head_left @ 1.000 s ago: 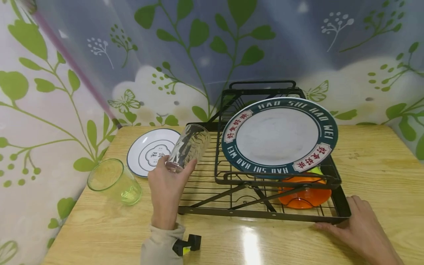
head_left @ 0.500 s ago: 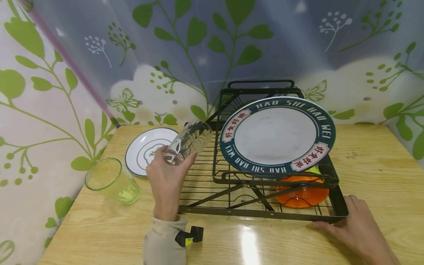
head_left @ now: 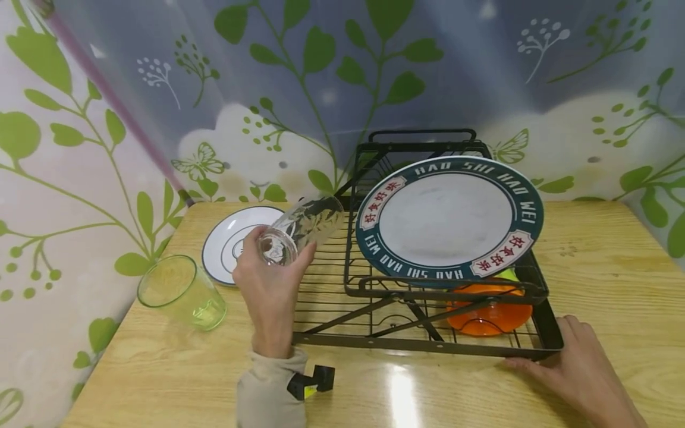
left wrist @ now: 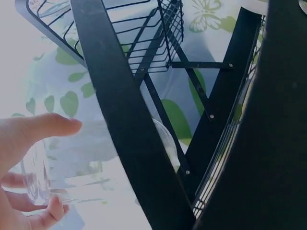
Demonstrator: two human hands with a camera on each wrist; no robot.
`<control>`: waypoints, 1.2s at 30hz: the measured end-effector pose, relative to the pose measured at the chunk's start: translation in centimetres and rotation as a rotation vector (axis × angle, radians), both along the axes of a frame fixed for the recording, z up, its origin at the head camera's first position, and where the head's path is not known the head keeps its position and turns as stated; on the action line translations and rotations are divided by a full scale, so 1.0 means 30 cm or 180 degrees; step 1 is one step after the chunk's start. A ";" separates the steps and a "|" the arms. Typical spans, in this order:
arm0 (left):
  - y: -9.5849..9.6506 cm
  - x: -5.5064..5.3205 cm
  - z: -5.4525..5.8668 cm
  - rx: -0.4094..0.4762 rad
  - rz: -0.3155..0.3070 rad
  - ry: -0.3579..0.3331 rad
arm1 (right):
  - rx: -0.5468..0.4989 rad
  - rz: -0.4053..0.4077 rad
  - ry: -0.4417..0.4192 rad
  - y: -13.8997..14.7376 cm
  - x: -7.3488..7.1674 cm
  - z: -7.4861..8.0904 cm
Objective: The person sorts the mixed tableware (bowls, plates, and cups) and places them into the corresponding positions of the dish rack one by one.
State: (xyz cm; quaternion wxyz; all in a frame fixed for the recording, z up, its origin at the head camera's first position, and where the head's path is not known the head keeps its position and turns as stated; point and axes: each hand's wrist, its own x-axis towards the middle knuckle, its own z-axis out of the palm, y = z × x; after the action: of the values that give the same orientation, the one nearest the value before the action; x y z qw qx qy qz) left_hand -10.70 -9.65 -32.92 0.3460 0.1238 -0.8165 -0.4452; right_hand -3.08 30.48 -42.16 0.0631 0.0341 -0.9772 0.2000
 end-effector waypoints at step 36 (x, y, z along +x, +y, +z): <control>0.031 -0.113 -0.055 0.0017 -0.0370 0.0043 | 0.0010 0.0023 0.0038 -0.001 -0.002 -0.002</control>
State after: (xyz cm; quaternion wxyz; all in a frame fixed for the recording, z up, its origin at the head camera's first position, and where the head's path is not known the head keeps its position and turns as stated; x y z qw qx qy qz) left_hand -14.08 -8.73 -34.56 0.3248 0.0741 -0.8188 -0.4676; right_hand -3.15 30.46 -42.22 0.0681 0.0390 -0.9770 0.1985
